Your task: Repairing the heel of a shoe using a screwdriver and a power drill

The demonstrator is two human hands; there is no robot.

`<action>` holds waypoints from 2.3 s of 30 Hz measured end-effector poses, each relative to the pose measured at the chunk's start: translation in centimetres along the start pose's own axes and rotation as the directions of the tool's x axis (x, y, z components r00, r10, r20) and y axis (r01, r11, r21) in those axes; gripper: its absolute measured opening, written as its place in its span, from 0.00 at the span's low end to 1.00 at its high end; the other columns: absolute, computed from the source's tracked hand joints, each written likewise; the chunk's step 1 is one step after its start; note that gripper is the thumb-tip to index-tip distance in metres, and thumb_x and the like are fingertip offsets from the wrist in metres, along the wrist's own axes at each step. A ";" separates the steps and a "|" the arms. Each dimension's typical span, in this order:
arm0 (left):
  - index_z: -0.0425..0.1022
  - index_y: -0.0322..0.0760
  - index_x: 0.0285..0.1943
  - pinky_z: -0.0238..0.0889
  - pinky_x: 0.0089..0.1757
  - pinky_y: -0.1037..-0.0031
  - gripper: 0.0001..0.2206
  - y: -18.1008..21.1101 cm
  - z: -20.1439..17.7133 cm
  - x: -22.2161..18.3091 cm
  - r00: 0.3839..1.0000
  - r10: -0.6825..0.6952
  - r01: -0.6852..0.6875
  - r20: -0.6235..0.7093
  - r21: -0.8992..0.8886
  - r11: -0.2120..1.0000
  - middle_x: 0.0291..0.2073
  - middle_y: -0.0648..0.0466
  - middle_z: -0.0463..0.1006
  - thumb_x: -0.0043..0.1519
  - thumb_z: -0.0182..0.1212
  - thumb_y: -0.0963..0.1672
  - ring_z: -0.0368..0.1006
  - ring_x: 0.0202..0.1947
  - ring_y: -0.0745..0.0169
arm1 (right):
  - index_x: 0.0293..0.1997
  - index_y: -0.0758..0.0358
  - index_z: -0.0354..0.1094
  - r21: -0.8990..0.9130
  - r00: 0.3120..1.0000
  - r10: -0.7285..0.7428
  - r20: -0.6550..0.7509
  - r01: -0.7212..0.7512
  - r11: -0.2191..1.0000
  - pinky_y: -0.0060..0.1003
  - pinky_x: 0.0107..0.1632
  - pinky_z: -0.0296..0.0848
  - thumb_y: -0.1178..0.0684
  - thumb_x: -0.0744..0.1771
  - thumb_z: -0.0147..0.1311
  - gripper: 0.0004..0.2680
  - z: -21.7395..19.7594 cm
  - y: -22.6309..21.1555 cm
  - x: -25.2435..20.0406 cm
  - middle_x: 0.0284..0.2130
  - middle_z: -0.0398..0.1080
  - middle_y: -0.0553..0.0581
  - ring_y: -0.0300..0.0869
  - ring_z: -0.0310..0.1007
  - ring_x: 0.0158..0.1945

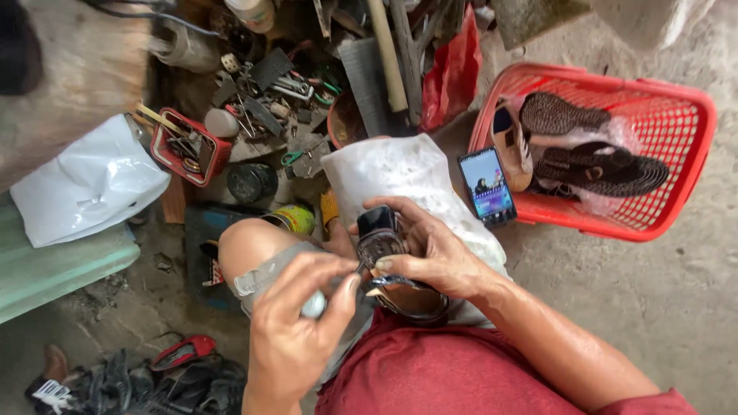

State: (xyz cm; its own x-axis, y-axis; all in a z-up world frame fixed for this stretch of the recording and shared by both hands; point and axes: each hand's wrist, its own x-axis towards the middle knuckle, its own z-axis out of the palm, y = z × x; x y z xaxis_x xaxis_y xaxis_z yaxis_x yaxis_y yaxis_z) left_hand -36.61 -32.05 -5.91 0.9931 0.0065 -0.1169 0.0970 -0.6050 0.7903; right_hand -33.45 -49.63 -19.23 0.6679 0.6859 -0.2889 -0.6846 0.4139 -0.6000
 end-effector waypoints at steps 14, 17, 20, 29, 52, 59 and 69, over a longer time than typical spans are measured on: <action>0.74 0.35 0.36 0.67 0.29 0.79 0.03 -1.9 -2.9 -6.6 0.912 -0.233 0.287 -0.337 0.118 0.951 0.34 0.53 0.82 0.59 0.54 0.39 0.71 0.20 0.70 | 0.68 0.53 0.56 -0.281 0.948 -0.049 -0.315 -0.044 0.959 0.31 0.52 0.74 0.60 0.60 0.65 0.29 2.8 0.0 -1.6 0.57 0.72 0.59 0.40 0.74 0.52; 0.76 0.26 0.43 0.70 0.38 0.72 0.03 -6.2 -2.5 -9.4 0.901 0.018 0.169 -0.434 0.389 0.906 0.39 0.43 0.78 0.63 0.58 0.34 0.74 0.35 0.55 | 0.67 0.57 0.55 -0.296 0.949 -0.121 -0.289 0.032 0.955 0.34 0.54 0.78 0.63 0.60 0.64 0.28 1.6 0.6 -1.1 0.56 0.74 0.63 0.43 0.77 0.51; 0.78 0.28 0.46 0.72 0.44 0.66 0.05 -10.4 -0.4 -11.9 0.905 0.147 0.111 -0.400 0.555 0.824 0.41 0.44 0.80 0.63 0.61 0.36 0.78 0.39 0.51 | 0.69 0.57 0.52 -0.173 0.958 -0.068 -0.279 0.019 0.985 0.34 0.51 0.78 0.63 0.63 0.58 0.26 1.3 0.6 -1.0 0.59 0.71 0.69 0.46 0.75 0.56; 0.75 0.28 0.47 0.77 0.39 0.70 0.05 -13.5 2.8 -14.0 0.864 0.104 0.129 -0.493 0.417 0.900 0.43 0.43 0.78 0.64 0.62 0.36 0.78 0.41 0.51 | 0.69 0.58 0.52 -0.141 0.944 -0.065 -0.324 0.019 0.990 0.39 0.42 0.80 0.62 0.63 0.57 0.26 1.7 0.2 -1.4 0.58 0.71 0.69 0.49 0.79 0.40; 0.59 0.29 0.72 0.70 0.57 0.68 0.46 0.0 3.0 -8.6 0.977 -0.096 0.113 -0.190 0.084 0.990 0.63 0.42 0.76 0.51 0.67 0.60 0.77 0.61 0.52 | 0.68 0.54 0.51 -0.524 0.864 -0.417 -0.283 0.224 0.821 0.35 0.51 0.82 0.63 0.64 0.59 0.26 7.5 1.2 -4.3 0.62 0.67 0.69 0.45 0.74 0.55; 0.57 0.41 0.73 0.80 0.39 0.69 0.37 1.0 4.5 -5.2 0.965 -0.243 0.245 -0.095 0.015 0.969 0.57 0.49 0.81 0.57 0.64 0.56 0.86 0.46 0.56 | 0.74 0.63 0.43 -0.613 0.886 -0.434 -0.160 0.256 0.748 0.42 0.75 0.55 0.56 0.66 0.59 0.29 6.6 0.3 -6.4 0.70 0.56 0.68 0.49 0.57 0.74; 0.66 0.38 0.70 0.71 0.53 0.74 0.30 0.3 3.9 -5.4 0.981 -0.195 0.195 0.001 -0.055 0.979 0.59 0.47 0.80 0.60 0.65 0.51 0.81 0.53 0.60 | 0.74 0.64 0.50 -0.159 0.992 -0.114 -0.046 0.105 0.982 0.41 0.68 0.65 0.54 0.67 0.56 0.26 1.1 -0.8 -6.8 0.66 0.63 0.61 0.45 0.65 0.67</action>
State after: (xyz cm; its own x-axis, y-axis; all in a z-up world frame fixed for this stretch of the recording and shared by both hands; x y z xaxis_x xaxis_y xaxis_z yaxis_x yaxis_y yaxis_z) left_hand -42.23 -35.37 -7.39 0.9549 0.1234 -0.2700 0.2925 -0.5470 0.7844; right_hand -37.74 -53.97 -15.96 0.7541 0.6060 -0.2530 -0.5557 0.3835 -0.7377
